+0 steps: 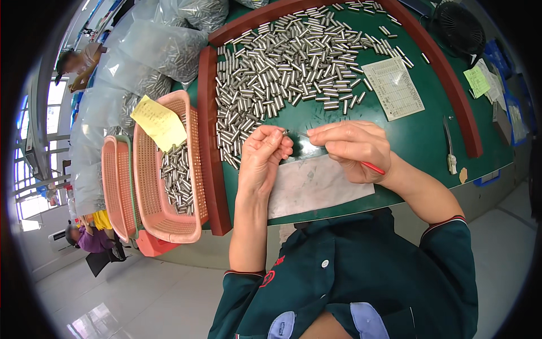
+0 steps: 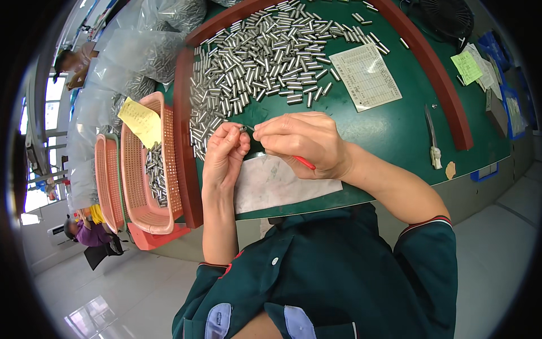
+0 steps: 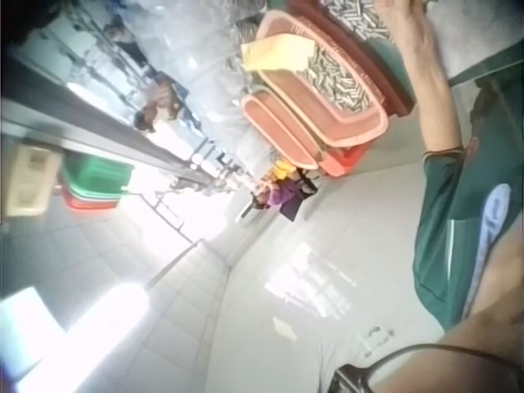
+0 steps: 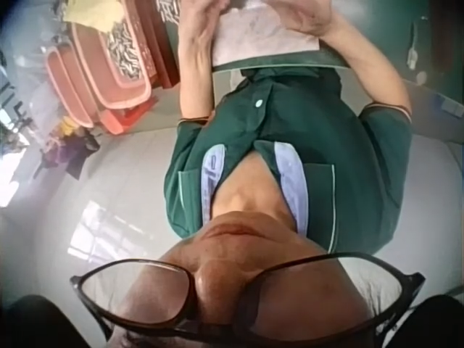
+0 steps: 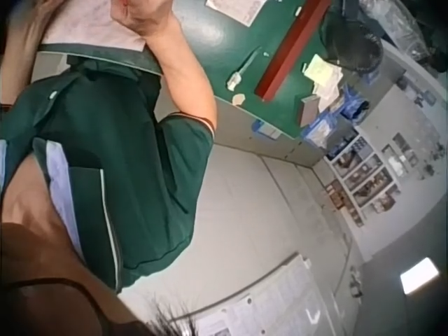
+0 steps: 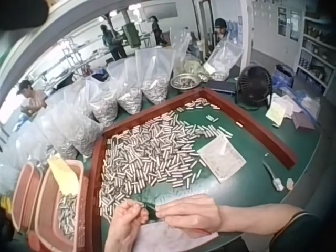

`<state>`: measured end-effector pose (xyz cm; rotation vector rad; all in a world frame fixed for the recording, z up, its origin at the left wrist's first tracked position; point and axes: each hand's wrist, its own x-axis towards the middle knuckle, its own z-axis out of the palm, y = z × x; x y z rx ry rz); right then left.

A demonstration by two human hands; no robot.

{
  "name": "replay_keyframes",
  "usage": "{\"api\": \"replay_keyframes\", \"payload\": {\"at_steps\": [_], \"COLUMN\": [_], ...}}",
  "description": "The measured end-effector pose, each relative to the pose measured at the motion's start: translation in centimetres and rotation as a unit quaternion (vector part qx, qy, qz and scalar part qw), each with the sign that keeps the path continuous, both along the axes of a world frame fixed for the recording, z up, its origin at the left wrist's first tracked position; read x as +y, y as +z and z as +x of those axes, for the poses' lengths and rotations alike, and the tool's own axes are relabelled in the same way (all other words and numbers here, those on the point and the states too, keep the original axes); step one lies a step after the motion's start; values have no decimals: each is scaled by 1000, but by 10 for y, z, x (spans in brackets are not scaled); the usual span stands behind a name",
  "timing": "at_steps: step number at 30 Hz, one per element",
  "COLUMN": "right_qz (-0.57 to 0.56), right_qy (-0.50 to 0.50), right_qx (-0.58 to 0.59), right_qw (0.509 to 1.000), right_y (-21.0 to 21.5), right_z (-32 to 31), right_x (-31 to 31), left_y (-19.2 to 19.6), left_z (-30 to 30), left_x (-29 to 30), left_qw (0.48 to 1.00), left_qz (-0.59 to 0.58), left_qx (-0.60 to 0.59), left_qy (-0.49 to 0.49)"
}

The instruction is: Inspecting and cleaning small cylindrical metal parts using a pick tool at a factory workbench.

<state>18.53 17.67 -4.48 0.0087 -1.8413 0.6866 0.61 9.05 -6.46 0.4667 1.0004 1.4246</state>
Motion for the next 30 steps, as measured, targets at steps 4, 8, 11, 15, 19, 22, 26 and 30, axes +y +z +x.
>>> {"api": "replay_keyframes", "payload": {"at_steps": [4,8,11,15,19,22,26,30], "right_qz": [0,-6,-11,40,114,85,2,-47], "right_qy": [15,20,20,-12,-41,-23,-12,4], "right_qx": [-8,-11,-17,-36,-51,-30,3,31], "right_qw": [1000,1000,1000,998,991,996,1000,998], "right_y": [-2,-4,-5,-7,-1,-5,1,-4], "right_z": [0,-1,-2,-3,-5,-3,-2,-3], "right_x": [-1,-1,-2,-3,-9,-2,0,-3], "left_y": [0,0,1,1,0,-2,-2,-1], "left_z": [1,0,2,3,0,2,0,2], "left_x": [1,0,0,1,0,1,0,1], "left_qw": [1000,1000,1000,999,1000,999,999,1000], "left_qz": [-3,5,0,-5,9,13,10,6], "left_qx": [7,4,9,36,-25,-52,16,10], "left_qy": [2,-7,-2,13,8,-1,32,27]}}
